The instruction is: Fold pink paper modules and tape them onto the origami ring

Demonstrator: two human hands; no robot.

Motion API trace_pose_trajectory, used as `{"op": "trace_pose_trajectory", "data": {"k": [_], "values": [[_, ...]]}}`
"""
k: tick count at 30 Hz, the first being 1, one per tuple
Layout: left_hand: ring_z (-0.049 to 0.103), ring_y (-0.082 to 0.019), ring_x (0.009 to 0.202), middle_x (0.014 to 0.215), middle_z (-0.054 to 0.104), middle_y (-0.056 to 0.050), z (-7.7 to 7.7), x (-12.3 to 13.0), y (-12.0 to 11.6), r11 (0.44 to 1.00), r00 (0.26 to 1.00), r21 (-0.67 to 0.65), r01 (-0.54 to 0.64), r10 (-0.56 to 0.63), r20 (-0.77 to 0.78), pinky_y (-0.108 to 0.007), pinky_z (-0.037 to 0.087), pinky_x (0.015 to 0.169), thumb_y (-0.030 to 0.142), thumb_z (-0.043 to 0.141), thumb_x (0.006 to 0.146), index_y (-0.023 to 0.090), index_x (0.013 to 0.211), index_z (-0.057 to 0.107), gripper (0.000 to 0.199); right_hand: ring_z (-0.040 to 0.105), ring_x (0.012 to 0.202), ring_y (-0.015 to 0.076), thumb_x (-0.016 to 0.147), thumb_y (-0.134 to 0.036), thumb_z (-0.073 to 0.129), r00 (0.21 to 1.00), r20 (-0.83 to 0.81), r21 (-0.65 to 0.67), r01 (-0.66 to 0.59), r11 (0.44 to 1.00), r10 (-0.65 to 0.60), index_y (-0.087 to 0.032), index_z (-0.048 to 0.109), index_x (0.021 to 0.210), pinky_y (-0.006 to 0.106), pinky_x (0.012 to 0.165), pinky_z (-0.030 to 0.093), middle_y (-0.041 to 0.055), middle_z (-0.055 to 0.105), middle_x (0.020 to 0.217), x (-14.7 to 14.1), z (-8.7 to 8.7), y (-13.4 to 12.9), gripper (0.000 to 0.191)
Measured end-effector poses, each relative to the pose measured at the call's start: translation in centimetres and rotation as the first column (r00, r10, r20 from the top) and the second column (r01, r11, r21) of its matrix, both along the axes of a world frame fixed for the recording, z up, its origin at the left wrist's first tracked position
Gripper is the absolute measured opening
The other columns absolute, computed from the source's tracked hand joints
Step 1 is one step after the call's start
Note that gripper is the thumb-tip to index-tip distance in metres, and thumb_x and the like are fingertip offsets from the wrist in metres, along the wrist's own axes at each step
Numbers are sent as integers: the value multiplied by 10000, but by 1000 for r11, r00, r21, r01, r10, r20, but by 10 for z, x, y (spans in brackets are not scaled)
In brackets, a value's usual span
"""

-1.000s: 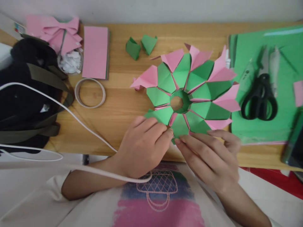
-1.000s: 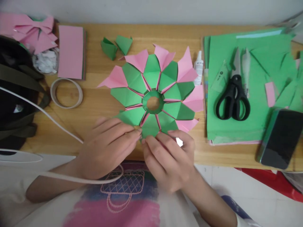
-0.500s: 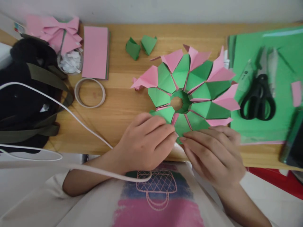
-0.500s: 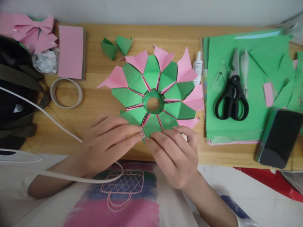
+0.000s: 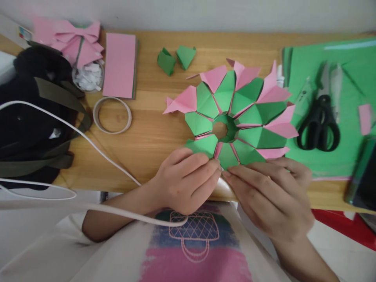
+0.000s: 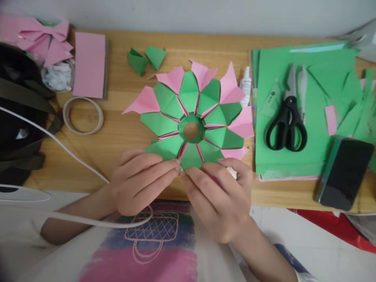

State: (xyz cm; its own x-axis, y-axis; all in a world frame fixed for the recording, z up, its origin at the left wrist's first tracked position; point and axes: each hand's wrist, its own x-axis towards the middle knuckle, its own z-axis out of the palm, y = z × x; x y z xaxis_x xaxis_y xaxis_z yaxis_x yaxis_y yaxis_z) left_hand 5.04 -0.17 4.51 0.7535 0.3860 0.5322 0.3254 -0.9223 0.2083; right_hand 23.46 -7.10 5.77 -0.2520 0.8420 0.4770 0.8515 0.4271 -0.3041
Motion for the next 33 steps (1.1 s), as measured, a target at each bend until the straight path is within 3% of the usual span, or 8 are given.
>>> {"op": "trace_pose_trajectory", "data": {"k": [15, 21, 29, 33], "values": [[602, -139, 841, 911, 738, -27, 1, -2, -2, 999, 1000, -44, -15, 15, 13, -304, 427, 677, 110, 589, 875, 113, 885, 645, 57, 649, 697, 132, 826, -79, 640, 995, 70, -34, -66, 997, 68, -170, 662, 785, 368, 769, 434, -19, 757, 799, -7, 10, 2, 102], [596, -167, 883, 1025, 737, -40, -4, -7, -5, 993, 995, -77, -93, 90, -33, -320, 436, 709, 95, 527, 905, 100, 987, 651, 149, 662, 664, 122, 802, -103, 687, 997, 69, -25, -25, 999, 27, -184, 642, 742, 359, 750, 429, -37, 754, 762, -6, 13, 4, 110], [597, -136, 858, 970, 741, -29, -3, -6, -3, 998, 998, -9, -60, 60, 2, -291, 411, 674, 89, 510, 914, 103, 924, 652, 143, 647, 699, 146, 819, -125, 666, 999, 40, -30, -2, 1000, 3, -164, 656, 821, 374, 752, 429, 4, 751, 788, -7, 7, 3, 40], [583, -136, 836, 971, 746, 3, -8, -3, -5, 994, 994, -25, -104, 104, 33, -290, 413, 680, 110, 464, 941, 124, 919, 666, 203, 649, 700, 144, 800, -108, 681, 999, 50, -40, 6, 999, -4, -164, 656, 816, 367, 744, 430, 1, 752, 795, -7, 5, 2, 63]]}}
